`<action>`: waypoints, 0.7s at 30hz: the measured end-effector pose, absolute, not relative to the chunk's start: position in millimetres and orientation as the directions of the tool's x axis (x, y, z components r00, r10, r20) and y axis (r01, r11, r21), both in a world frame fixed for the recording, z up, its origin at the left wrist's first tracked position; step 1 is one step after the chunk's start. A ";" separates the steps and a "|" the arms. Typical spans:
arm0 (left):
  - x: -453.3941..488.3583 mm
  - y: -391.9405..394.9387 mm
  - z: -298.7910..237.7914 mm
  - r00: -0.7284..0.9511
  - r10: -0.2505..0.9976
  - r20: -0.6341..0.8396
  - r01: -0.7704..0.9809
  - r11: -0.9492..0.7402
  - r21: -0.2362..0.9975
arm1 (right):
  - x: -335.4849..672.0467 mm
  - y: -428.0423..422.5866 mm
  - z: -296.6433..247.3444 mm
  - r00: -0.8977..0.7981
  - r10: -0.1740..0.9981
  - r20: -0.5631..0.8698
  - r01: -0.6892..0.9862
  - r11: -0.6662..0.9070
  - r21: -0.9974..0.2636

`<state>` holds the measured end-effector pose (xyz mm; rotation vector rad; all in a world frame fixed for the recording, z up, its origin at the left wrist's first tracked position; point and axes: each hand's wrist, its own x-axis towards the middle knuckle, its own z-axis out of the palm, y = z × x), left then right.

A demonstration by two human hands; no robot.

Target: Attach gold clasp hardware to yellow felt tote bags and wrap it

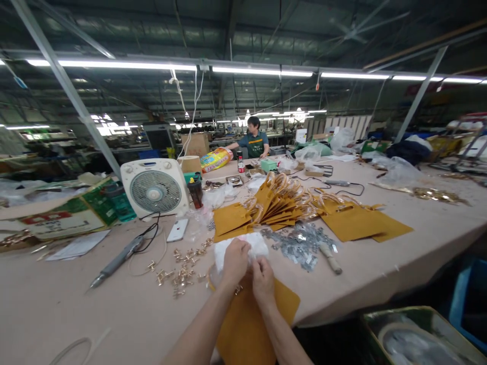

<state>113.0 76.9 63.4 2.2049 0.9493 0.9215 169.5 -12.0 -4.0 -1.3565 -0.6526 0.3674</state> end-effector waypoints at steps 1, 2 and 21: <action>115.0 79.5 62.0 0.498 0.786 0.368 0.392 -0.582 0.713 | 169.1 -12.3 -4.0 0.773 0.596 0.216 0.132 0.183 -0.974; 117.0 81.6 60.6 0.480 0.796 0.369 0.394 -0.572 0.720 | 169.2 -12.4 -4.8 0.776 0.593 0.215 0.139 0.172 -0.975; 102.9 75.2 86.1 0.752 0.626 0.207 0.419 -0.696 0.583 | 171.0 -18.5 -10.4 0.721 0.686 0.099 -0.064 0.209 -0.976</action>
